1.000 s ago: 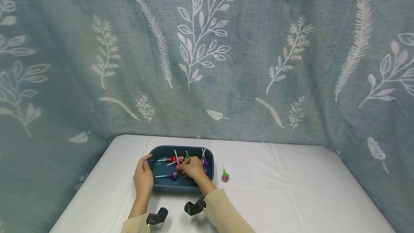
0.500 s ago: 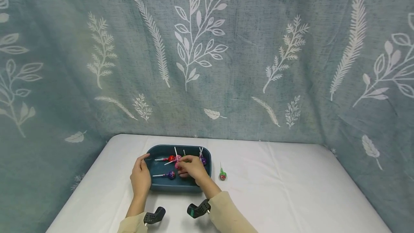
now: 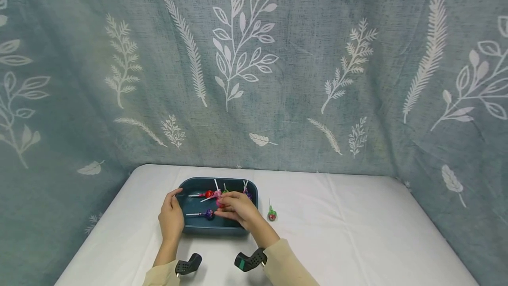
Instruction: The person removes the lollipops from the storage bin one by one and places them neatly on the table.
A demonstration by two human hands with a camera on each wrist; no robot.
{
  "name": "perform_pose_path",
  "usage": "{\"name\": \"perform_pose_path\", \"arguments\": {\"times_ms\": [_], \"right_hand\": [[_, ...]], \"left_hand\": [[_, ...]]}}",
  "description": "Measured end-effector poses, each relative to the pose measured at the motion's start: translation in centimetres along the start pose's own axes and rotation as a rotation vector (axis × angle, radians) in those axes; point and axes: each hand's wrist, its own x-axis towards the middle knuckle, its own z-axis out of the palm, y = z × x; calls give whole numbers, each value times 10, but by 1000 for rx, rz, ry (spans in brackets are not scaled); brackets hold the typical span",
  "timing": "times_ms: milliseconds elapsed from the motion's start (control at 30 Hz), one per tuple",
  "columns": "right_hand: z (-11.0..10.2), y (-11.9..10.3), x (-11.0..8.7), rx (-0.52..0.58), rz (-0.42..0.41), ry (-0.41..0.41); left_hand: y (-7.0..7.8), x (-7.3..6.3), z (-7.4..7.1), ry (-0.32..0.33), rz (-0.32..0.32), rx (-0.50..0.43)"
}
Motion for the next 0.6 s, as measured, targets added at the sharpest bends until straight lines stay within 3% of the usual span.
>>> {"name": "perform_pose_path", "arguments": {"times_ms": [600], "right_hand": [[-6,-3,-29,-126,-107,33]], "left_hand": [[0,-1,0,-10,-11,12]]}}
